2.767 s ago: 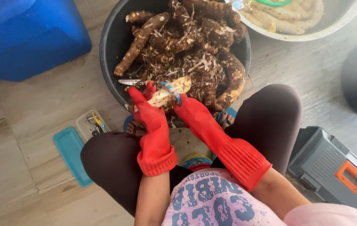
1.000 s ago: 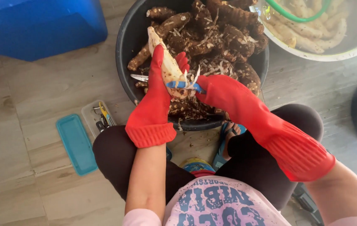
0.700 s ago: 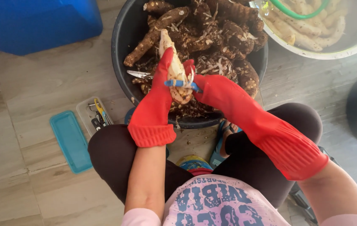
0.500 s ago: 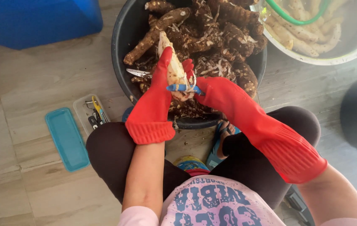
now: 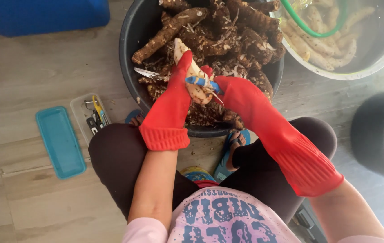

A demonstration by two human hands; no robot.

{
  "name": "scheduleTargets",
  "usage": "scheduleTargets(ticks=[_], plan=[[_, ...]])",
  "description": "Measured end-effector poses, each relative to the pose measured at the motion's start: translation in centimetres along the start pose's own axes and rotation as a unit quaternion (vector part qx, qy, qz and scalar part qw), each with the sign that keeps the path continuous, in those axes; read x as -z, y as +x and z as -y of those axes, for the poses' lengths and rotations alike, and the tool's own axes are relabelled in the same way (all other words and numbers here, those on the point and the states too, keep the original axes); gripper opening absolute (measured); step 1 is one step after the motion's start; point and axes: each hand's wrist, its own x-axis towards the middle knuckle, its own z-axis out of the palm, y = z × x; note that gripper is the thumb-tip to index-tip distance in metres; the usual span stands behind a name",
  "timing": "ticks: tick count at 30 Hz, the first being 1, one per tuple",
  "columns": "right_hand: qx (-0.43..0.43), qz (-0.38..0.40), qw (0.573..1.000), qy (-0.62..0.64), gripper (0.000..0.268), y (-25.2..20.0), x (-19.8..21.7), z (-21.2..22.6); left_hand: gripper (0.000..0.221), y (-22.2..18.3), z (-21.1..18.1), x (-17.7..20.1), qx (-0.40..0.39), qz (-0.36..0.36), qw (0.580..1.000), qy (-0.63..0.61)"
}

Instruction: Peeling the skin off cassava roots using a hand peeler while wearing protective gloves.

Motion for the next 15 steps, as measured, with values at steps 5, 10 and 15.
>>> scheduleTargets(ticks=[5,10,15], plan=[[0.043,-0.116,0.991,-0.043,0.029,0.4,-3.6,-2.4,0.071,4.8,1.3,4.3,-0.008,0.044,0.982,-0.182],[0.022,-0.1,0.994,-0.033,0.035,-2.0,-4.7,-0.9,0.073,5.5,1.6,4.6,-0.049,-0.021,0.969,-0.24],[-0.002,-0.041,0.999,-0.004,0.036,-1.7,-3.6,0.7,0.07,-3.3,0.1,0.3,-0.151,-0.101,0.955,-0.235]])
